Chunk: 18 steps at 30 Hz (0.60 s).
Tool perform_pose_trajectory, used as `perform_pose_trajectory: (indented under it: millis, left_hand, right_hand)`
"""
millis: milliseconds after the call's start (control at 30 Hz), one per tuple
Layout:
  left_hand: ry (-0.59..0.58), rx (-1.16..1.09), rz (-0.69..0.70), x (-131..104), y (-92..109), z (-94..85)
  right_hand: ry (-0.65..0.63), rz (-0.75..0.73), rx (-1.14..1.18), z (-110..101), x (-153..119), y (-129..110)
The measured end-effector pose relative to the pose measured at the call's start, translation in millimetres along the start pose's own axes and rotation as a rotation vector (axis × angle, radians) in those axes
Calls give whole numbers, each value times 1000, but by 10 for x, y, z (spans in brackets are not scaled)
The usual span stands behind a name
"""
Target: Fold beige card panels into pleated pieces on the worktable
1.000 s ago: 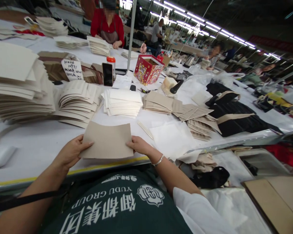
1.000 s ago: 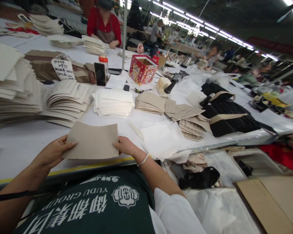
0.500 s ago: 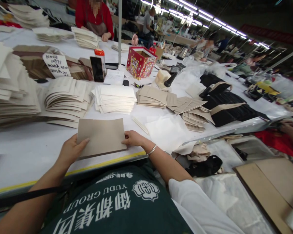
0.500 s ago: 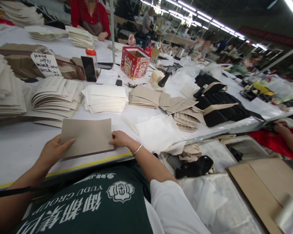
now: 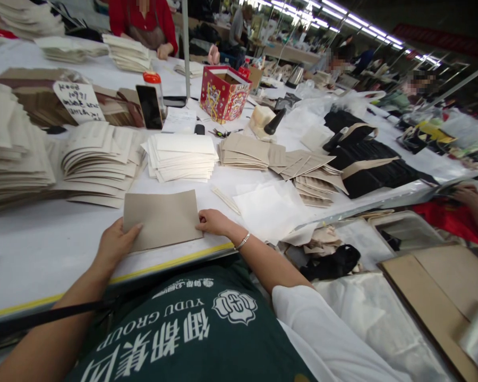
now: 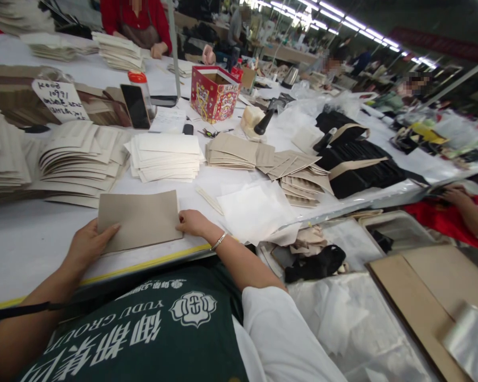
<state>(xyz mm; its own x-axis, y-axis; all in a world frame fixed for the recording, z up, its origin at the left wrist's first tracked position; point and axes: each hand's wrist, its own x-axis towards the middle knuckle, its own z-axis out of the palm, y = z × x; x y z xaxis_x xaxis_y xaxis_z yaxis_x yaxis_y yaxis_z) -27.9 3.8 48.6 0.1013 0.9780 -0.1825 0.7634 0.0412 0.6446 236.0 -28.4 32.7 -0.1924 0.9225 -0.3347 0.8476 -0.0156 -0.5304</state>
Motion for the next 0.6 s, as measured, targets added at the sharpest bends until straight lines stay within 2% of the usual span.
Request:
perform_pose_trajectory:
  millis: [167, 600]
  left_hand:
    - [36, 42, 3, -11, 5, 17]
    - [18, 73, -3, -20, 0, 35]
  right_hand:
    - [13, 10, 2, 0, -7, 0]
    - [10, 6, -72, 21, 33, 2]
